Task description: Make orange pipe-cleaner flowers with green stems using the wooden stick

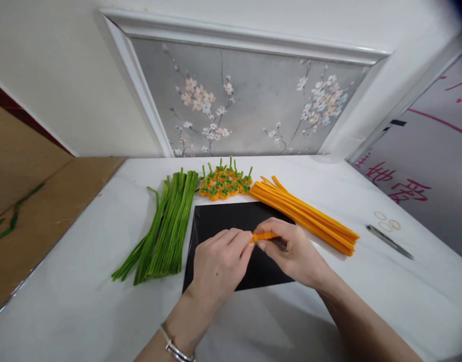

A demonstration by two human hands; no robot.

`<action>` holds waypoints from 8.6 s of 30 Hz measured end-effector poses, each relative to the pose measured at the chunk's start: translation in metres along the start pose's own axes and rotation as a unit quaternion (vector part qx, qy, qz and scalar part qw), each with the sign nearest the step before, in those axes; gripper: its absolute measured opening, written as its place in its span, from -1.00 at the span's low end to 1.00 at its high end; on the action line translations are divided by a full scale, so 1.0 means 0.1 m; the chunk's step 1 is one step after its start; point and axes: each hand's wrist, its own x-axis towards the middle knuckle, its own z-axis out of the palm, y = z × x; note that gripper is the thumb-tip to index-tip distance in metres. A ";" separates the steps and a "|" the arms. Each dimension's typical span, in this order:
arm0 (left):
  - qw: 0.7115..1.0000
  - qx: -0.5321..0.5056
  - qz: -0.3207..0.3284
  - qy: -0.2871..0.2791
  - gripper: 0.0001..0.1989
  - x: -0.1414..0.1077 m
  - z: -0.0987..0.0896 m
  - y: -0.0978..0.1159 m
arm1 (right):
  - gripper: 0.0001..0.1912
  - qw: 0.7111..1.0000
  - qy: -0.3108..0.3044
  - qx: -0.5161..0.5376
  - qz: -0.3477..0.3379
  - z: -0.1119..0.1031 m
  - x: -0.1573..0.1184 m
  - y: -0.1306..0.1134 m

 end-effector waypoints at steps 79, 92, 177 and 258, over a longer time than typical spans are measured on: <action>0.937 -0.255 -0.176 -0.161 -0.81 0.10 -0.07 -0.03 | -0.85 0.989 -0.036 0.124 0.077 0.08 -0.05 0.08; 0.955 -0.221 -0.144 -0.139 -0.78 0.10 -0.08 -0.01 | -0.89 0.984 -0.036 0.152 0.086 0.07 -0.03 0.09; 0.987 -0.080 -0.099 -0.096 -0.59 0.01 -0.06 -0.19 | -0.89 0.996 0.063 -0.062 -0.034 -0.16 -0.05 0.34; 0.970 -0.114 -0.147 -0.156 -0.67 0.05 -0.11 -0.08 | -0.56 0.977 0.066 -0.202 -0.015 -0.06 -0.04 0.23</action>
